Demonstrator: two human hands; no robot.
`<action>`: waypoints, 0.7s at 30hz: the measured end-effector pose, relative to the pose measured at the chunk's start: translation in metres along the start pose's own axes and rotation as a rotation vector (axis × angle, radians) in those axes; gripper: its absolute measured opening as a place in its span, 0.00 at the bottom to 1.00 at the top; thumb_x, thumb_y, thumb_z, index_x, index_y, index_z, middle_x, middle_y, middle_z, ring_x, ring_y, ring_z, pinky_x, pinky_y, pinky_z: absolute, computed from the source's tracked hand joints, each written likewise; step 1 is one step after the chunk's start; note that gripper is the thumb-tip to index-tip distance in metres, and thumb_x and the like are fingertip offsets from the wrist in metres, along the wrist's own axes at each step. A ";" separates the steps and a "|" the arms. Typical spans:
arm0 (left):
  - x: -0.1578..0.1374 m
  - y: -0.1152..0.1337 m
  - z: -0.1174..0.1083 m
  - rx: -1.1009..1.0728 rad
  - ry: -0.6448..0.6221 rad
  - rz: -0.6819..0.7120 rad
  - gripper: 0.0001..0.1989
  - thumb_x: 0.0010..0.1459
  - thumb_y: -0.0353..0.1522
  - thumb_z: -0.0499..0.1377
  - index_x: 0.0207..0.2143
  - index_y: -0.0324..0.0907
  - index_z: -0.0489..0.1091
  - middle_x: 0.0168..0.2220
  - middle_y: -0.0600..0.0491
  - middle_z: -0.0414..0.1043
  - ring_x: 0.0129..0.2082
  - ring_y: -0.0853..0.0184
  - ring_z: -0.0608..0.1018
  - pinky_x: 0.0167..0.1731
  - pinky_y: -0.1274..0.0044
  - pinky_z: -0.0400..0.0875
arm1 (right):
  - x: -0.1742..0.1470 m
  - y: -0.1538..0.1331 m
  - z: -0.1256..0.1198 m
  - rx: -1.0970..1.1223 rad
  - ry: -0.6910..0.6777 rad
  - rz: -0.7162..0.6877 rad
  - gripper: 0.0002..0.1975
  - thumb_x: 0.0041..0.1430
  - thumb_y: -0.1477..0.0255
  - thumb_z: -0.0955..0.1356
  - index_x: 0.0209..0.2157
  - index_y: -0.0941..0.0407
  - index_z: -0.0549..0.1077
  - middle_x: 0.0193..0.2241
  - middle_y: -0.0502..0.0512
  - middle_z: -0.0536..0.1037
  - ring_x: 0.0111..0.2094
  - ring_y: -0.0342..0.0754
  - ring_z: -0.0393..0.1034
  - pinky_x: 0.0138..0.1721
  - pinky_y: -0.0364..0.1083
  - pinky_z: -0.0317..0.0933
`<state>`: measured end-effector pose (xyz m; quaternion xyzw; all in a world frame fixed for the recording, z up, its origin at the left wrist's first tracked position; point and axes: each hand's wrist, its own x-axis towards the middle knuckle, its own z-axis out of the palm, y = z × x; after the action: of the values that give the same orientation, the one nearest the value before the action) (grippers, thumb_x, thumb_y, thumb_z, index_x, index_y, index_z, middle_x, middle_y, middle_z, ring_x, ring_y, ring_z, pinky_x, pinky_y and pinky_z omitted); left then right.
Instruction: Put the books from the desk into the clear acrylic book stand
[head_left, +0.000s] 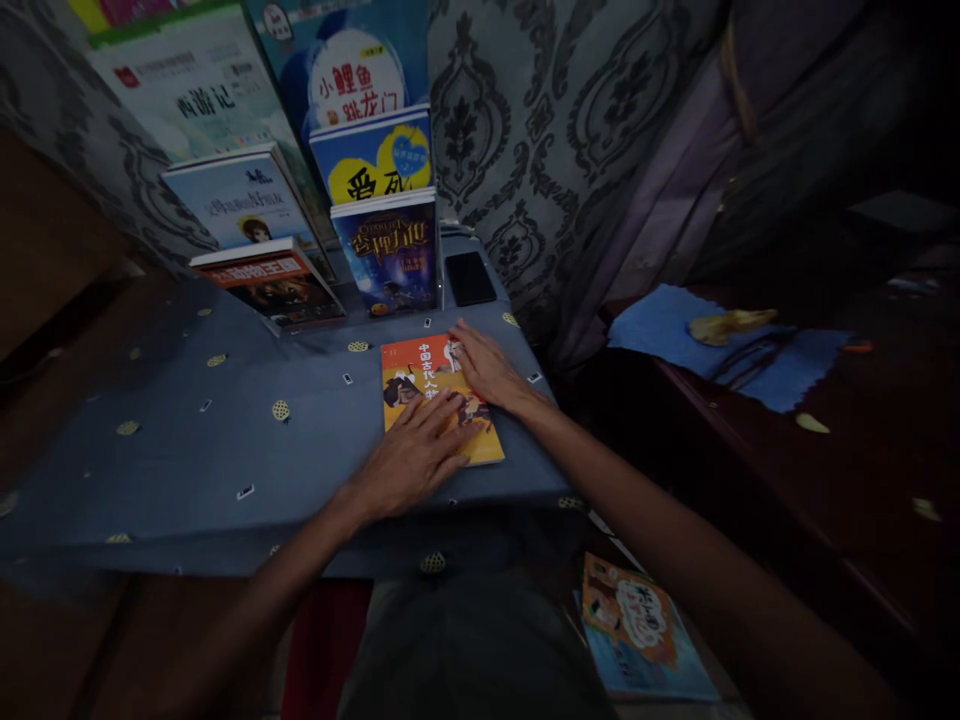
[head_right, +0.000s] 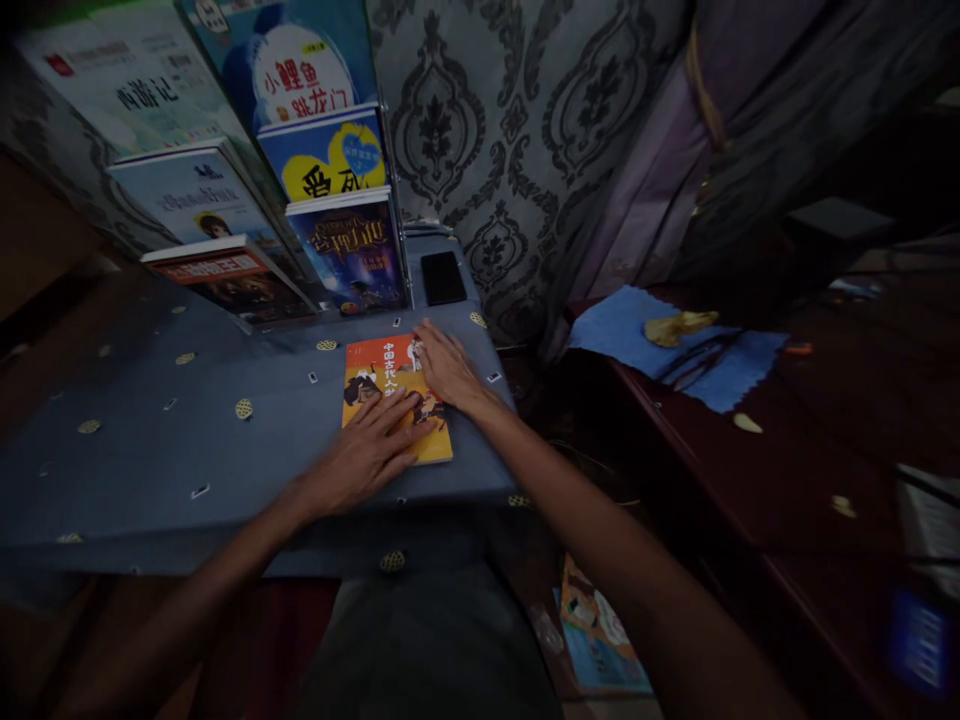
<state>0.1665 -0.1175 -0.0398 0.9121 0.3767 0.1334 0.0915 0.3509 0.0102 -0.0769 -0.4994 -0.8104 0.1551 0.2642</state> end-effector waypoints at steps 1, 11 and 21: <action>-0.002 -0.003 0.001 -0.017 0.037 -0.029 0.22 0.71 0.40 0.48 0.64 0.48 0.61 0.69 0.46 0.55 0.72 0.58 0.53 0.68 0.55 0.49 | -0.002 0.000 0.000 0.012 0.017 -0.003 0.27 0.71 0.67 0.52 0.64 0.64 0.61 0.67 0.67 0.60 0.69 0.54 0.51 0.67 0.59 0.49; -0.023 -0.041 0.011 -0.159 0.209 -0.409 0.30 0.69 0.43 0.48 0.67 0.38 0.52 0.71 0.37 0.48 0.72 0.55 0.50 0.68 0.58 0.52 | -0.040 -0.008 0.004 0.151 0.101 -0.040 0.25 0.69 0.67 0.55 0.64 0.55 0.63 0.66 0.61 0.64 0.68 0.58 0.55 0.67 0.64 0.53; -0.009 -0.087 -0.027 -0.005 -0.117 -0.345 0.26 0.70 0.34 0.46 0.67 0.40 0.53 0.72 0.42 0.47 0.72 0.59 0.50 0.68 0.60 0.52 | -0.070 -0.048 -0.016 0.254 0.172 0.107 0.21 0.67 0.71 0.57 0.58 0.53 0.68 0.48 0.60 0.81 0.46 0.58 0.79 0.46 0.56 0.72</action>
<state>0.0942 -0.0615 -0.0396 0.8400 0.5212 0.0635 0.1369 0.3507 -0.0740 -0.0587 -0.5159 -0.7310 0.2267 0.3848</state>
